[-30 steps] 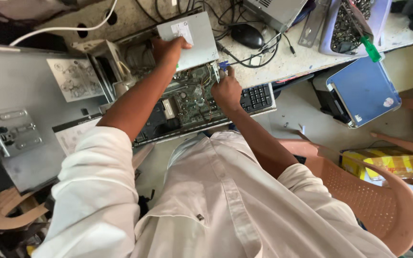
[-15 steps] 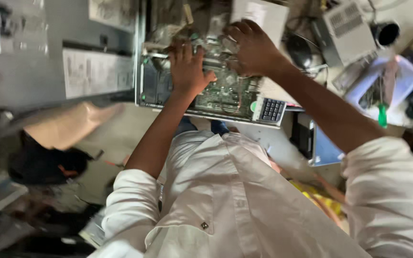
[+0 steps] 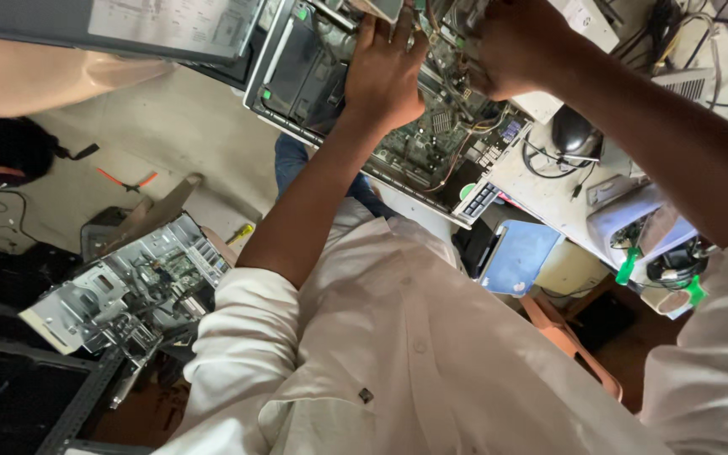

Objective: The person works inside an open desktop computer case, handling internal components and cables. They remove and reinsert a drive or card, adjust wiring, and manipulate parts of the motherboard and power supply area. The task appears to be troubleshooting or reassembly of internal hardware.

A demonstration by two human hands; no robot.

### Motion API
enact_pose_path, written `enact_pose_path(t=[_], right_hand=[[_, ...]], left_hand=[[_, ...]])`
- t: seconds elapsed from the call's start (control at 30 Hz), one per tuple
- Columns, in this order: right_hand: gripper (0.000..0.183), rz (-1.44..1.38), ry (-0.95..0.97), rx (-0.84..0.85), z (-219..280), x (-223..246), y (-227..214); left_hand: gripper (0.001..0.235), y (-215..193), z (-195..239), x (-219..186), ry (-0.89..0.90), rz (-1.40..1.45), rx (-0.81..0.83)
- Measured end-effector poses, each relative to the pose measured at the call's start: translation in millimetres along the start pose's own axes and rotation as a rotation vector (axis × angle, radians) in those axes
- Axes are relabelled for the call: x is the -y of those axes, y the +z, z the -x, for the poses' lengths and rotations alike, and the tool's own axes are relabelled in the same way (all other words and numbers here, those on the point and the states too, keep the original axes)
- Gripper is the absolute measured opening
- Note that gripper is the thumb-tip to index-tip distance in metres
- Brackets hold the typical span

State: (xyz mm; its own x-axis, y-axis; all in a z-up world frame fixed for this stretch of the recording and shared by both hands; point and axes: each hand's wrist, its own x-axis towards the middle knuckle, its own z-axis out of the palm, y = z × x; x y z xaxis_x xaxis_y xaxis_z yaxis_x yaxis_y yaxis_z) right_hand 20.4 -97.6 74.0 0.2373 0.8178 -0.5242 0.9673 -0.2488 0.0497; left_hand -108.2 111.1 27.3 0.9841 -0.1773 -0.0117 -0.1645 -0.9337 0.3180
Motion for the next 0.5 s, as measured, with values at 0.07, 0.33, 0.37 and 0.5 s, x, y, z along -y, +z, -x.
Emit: enact_pose_path(t=[0.07,0.33,0.37,0.5], right_hand=[[0.035,0.015,-0.021,0.013,5,7,-6],[0.040,0.040,-0.020,-0.105,19,11,-12],[0.040,0.008,-0.013,-0.074,19,9,-12],[0.042,-0.066,-0.015,0.017,13,-4,-19]], left_hand=[[0.068,-3,5,-5,-0.016,0.020,0.036],[0.077,-14,-8,-9,0.023,-0.090,0.177],[0.080,-11,-11,-11,0.038,-0.105,0.114],[0.071,17,-23,-18,0.090,-0.140,-0.050]])
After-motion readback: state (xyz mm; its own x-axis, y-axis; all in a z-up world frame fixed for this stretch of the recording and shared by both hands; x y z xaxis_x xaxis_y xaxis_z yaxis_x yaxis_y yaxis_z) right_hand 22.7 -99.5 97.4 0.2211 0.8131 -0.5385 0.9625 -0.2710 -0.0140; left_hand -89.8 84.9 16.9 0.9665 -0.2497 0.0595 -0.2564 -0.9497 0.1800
